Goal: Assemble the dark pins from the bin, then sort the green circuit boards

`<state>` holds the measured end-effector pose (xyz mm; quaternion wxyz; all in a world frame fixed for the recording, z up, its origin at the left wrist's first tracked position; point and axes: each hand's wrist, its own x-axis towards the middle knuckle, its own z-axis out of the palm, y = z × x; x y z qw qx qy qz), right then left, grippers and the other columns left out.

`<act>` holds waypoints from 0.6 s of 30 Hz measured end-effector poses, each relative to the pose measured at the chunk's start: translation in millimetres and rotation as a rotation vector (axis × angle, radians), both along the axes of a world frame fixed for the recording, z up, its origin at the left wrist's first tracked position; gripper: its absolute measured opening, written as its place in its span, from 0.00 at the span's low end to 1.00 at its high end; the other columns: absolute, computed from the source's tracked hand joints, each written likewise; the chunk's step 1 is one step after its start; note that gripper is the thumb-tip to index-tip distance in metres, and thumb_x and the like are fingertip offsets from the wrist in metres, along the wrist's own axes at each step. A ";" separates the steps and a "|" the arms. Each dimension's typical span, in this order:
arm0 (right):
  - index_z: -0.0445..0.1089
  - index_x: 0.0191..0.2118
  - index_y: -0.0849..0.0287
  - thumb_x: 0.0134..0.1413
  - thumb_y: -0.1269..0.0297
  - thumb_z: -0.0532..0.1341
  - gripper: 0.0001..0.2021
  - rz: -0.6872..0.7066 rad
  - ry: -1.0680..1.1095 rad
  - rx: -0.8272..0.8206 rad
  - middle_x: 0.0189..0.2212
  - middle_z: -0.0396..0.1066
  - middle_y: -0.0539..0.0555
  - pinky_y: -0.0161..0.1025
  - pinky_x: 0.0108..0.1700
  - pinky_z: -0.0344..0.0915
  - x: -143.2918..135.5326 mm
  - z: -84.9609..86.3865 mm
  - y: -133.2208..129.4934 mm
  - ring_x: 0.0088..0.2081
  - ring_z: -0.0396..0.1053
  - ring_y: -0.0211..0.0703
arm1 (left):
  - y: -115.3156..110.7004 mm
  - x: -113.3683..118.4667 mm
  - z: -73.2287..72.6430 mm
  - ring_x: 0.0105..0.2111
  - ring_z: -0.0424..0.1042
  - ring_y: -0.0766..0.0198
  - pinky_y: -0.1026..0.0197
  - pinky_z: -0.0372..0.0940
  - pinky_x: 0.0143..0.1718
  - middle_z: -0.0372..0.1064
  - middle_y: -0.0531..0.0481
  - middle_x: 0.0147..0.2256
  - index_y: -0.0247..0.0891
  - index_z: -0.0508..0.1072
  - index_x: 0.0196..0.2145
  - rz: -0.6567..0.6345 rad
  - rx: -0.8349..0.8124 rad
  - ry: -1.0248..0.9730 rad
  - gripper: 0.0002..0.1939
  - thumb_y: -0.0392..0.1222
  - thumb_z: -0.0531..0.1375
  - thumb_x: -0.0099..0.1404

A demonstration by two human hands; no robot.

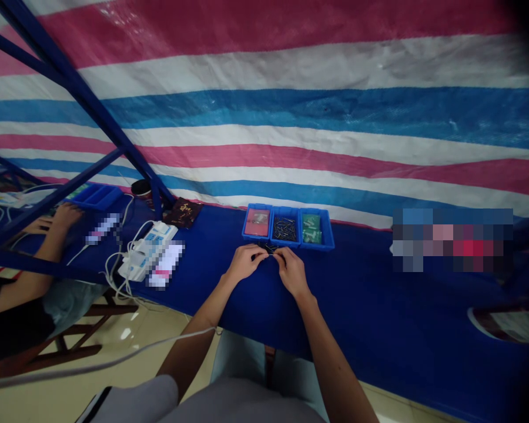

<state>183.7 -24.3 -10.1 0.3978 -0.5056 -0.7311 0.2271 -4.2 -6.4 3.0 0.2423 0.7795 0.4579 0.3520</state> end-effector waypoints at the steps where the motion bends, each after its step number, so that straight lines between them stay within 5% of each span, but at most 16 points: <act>1: 0.69 0.39 0.55 0.68 0.64 0.51 0.09 -0.003 -0.007 -0.003 0.36 0.71 0.54 0.39 0.42 0.63 0.1 -0.6 0.1 0.38 0.70 0.45 | -0.1 0.0 0.3 0.33 0.74 0.62 0.60 0.67 0.40 0.77 0.48 0.33 0.39 0.80 0.35 -0.001 0.000 -0.002 0.11 0.44 0.58 0.69; 18: 0.65 0.32 0.57 0.72 0.58 0.47 0.18 -0.038 -0.130 0.011 0.29 0.70 0.51 0.39 0.40 0.56 -0.3 -1.6 0.5 0.32 0.68 0.42 | -0.2 0.3 2.3 0.33 0.74 0.62 0.61 0.67 0.40 0.78 0.47 0.33 0.39 0.80 0.35 -0.002 -0.009 -0.025 0.10 0.42 0.59 0.69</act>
